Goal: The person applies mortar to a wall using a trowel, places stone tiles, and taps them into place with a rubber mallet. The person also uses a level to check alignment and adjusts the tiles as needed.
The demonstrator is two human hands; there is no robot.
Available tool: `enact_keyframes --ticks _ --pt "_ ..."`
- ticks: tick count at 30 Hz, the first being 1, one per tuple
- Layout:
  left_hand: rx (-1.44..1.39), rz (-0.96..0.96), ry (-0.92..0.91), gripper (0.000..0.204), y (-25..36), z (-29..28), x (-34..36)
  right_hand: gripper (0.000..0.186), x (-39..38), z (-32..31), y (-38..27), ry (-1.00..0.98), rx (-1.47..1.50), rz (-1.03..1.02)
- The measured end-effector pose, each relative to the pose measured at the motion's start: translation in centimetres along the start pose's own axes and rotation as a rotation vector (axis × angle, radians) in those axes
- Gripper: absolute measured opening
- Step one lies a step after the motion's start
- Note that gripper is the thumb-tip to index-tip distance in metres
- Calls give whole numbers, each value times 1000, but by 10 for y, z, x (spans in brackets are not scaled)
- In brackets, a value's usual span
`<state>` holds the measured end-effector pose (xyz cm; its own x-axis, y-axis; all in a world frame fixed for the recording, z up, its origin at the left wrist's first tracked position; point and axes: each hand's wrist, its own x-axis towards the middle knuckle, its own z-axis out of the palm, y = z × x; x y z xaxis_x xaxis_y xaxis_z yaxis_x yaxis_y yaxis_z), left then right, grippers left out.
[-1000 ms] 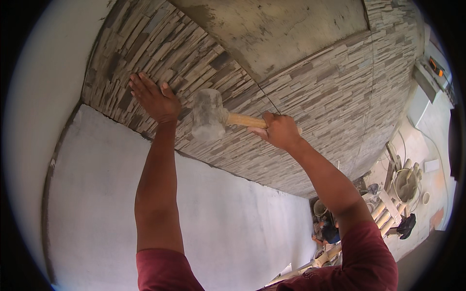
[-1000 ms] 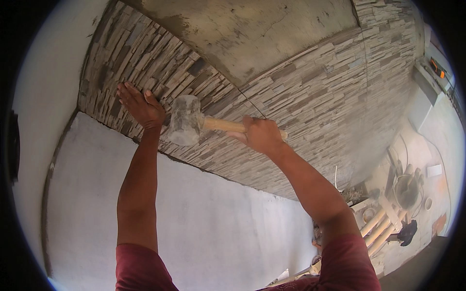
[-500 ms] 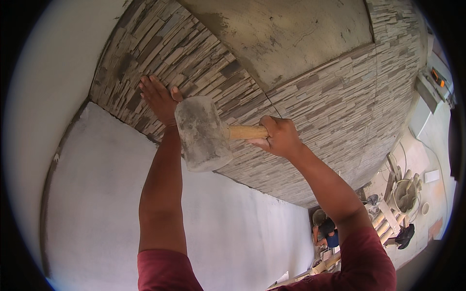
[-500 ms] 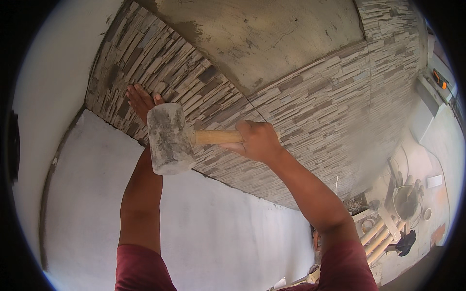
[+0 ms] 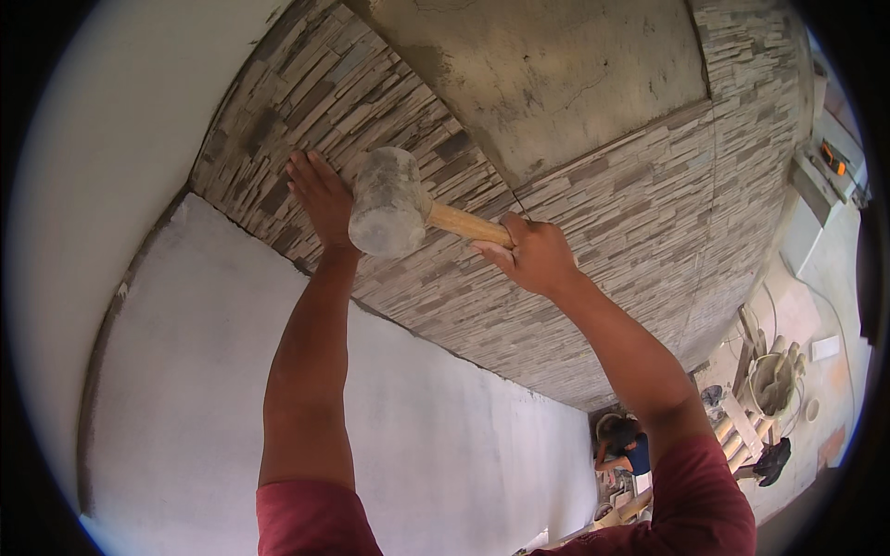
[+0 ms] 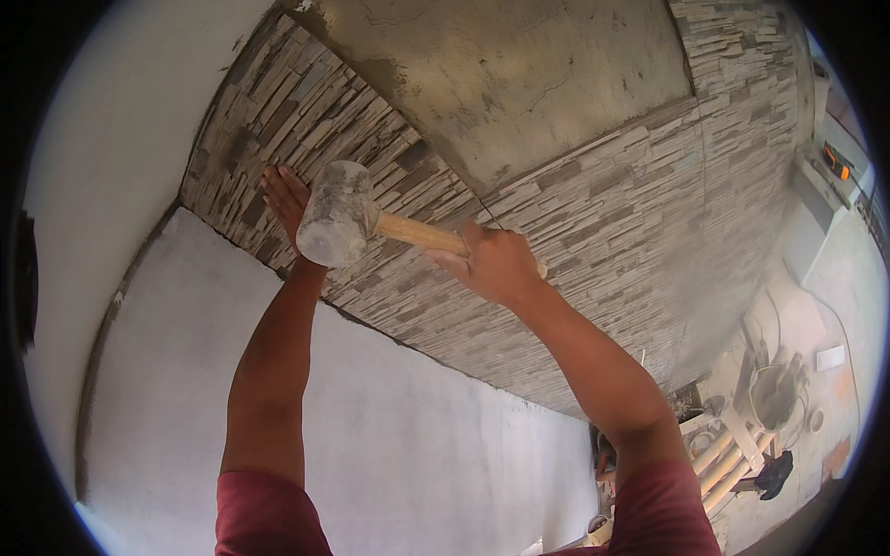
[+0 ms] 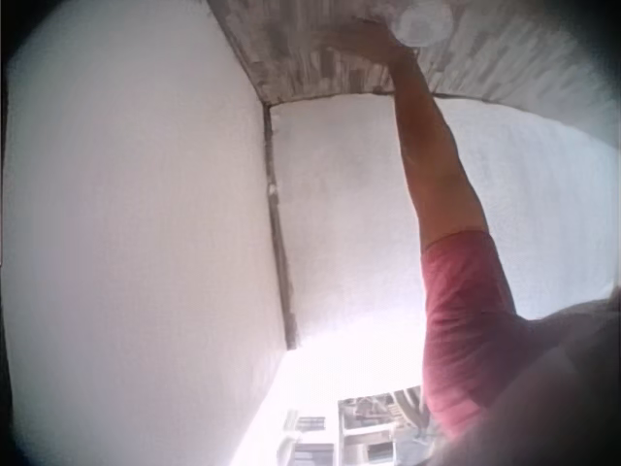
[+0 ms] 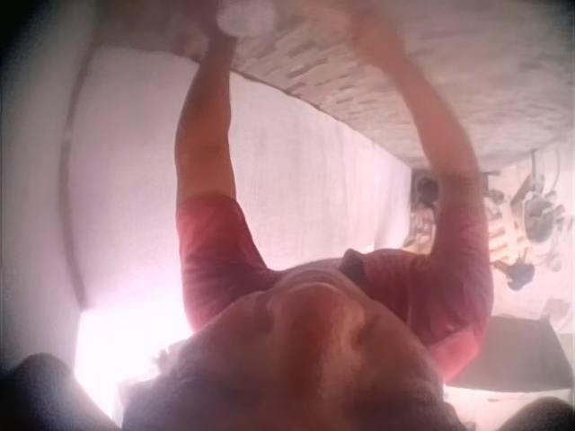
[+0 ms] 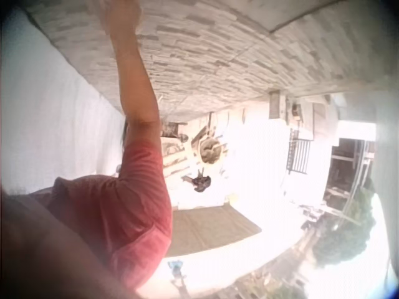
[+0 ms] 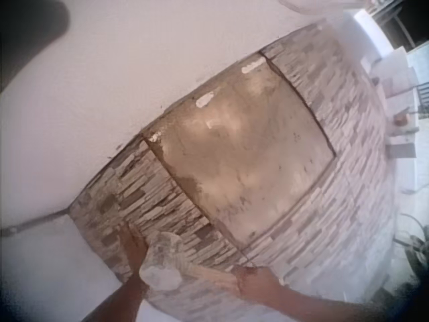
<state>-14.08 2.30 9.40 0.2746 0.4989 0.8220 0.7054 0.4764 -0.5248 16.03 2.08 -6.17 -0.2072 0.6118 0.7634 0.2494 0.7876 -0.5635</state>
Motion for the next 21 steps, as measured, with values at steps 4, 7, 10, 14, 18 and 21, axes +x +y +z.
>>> enact_keyframes --ticks 4,7,10,14,18,21 --pt "81 128 -299 122 7 -38 10 51 -22 1 28 97 -18 -256" --pt "-67 114 -452 141 21 -76 15 51 -32 7 48 -160 -206 148" --pt "11 94 -428 150 8 -67 8 51 -47 18 27 -39 -111 -47" --pt "2 79 -495 154 18 -80 11 50 -45 14 42 81 -74 -189" --pt "21 17 -599 153 31 -93 21 49 -51 16 61 16 -128 -9" --pt "75 14 -613 153 26 -91 16 50 -55 16 41 66 -43 -74"
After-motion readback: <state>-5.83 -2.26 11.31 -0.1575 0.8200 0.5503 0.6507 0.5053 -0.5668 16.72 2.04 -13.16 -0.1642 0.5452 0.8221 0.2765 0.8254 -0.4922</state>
